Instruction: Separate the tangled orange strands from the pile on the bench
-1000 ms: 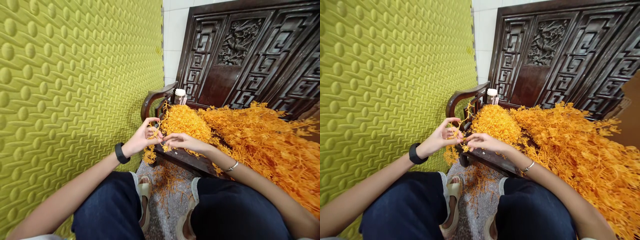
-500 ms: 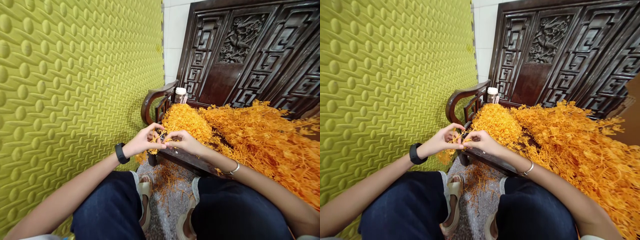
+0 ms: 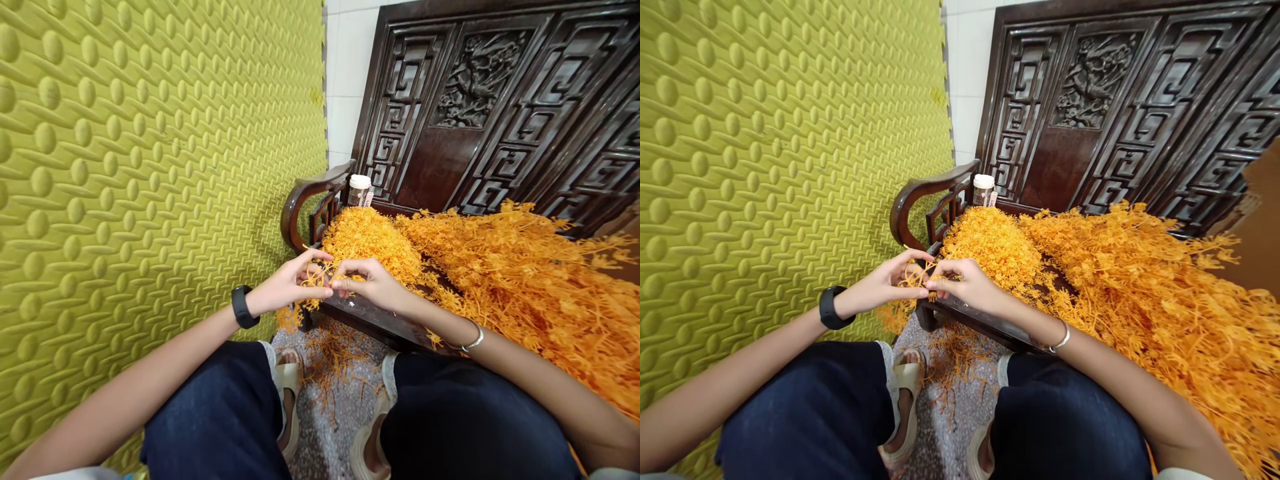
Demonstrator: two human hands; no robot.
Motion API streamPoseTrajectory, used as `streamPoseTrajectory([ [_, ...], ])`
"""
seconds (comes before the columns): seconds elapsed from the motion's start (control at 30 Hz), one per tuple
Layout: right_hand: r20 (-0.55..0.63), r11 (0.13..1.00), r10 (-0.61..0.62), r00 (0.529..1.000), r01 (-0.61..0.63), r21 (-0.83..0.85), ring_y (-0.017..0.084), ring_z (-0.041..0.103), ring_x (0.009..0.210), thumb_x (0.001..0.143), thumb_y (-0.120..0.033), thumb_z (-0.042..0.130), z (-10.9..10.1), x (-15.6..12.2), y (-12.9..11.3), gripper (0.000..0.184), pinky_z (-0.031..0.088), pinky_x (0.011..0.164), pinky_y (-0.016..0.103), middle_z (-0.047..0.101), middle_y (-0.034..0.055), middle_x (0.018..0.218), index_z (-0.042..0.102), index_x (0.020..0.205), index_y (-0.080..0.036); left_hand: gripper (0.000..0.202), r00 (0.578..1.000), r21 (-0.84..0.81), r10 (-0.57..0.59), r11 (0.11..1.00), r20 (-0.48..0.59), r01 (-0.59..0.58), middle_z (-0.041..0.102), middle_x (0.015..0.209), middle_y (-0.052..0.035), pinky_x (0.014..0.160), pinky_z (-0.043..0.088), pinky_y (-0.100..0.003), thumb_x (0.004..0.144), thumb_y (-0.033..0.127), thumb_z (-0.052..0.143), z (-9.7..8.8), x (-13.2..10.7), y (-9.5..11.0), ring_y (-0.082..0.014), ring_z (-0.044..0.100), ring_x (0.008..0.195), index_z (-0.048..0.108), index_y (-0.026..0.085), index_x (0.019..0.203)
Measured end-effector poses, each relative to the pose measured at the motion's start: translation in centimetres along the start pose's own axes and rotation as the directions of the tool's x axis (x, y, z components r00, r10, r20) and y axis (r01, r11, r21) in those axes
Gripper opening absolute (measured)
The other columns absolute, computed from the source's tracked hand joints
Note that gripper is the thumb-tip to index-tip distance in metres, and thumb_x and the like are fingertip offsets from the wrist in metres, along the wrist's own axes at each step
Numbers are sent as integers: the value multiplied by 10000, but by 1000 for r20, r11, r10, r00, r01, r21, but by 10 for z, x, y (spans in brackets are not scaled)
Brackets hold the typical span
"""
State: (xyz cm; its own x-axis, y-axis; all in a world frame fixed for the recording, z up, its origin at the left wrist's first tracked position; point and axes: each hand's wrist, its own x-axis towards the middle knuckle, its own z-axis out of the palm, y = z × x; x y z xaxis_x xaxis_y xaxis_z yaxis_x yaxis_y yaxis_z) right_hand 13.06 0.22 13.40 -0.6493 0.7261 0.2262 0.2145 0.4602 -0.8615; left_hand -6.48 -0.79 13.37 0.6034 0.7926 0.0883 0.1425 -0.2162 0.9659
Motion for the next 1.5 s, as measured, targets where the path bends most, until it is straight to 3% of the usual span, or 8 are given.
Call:
streamPoseTrajectory([
  [0.23,63,937,-33,997,53,-345,93,504,592,824,-289,515,2,-5,-3,193,359,590,227,573,5,645,584,752,-124,442,995,-74,-55,995,87,62,596,663,21,657,425,-276,727,185,611,0,-2,4,-108,574,626,407,161,1118],
  [0.3,118,960,-14,993,47,-275,94,513,605,845,-302,484,1,-5,-3,209,371,609,227,569,5,649,572,778,-125,438,992,-111,-69,991,109,81,592,667,24,654,430,-278,725,177,609,-2,-3,4,-106,574,617,416,163,1118],
  [0.4,230,1000,3,973,-6,14,106,540,661,863,-335,450,0,-5,-4,257,398,659,244,576,19,681,543,752,-123,510,986,-180,-73,979,148,100,578,663,36,622,422,-259,728,153,599,-3,-4,5,-101,570,612,377,181,1187],
  [0.5,295,959,-7,955,-78,274,114,538,683,850,-370,467,-1,-3,-4,285,401,672,261,593,45,740,521,728,-118,607,984,-246,-55,965,169,96,570,631,46,590,399,-233,738,126,578,-3,-5,11,-89,552,589,295,191,1271],
  [0.7,354,846,-83,932,-121,519,155,550,782,809,-377,538,1,-1,-3,305,381,767,323,598,58,768,499,644,-124,690,980,-364,-33,926,195,104,565,591,50,575,398,-245,721,120,588,1,-6,22,-103,550,550,257,208,1321],
  [1.07,406,726,-128,905,-194,660,157,568,802,766,-352,600,3,-3,2,290,392,794,316,581,46,749,518,615,-118,756,974,-467,-5,877,225,112,576,557,46,656,470,-325,715,91,587,6,-8,24,-137,590,579,209,230,1354],
  [1.3,424,727,-96,900,-228,648,152,559,742,733,-368,625,3,-4,2,290,410,752,313,568,36,687,530,606,-126,736,965,-496,24,861,262,113,562,526,40,509,446,-239,723,86,566,10,-8,22,-196,630,670,219,263,1347],
  [1.5,392,744,-197,899,-124,657,188,525,851,680,-426,636,-12,-6,-15,346,382,844,390,542,63,818,530,520,-138,745,981,-605,35,791,189,88,520,491,64,436,374,-196,668,83,610,7,-12,27,-84,489,420,294,252,1321],
])
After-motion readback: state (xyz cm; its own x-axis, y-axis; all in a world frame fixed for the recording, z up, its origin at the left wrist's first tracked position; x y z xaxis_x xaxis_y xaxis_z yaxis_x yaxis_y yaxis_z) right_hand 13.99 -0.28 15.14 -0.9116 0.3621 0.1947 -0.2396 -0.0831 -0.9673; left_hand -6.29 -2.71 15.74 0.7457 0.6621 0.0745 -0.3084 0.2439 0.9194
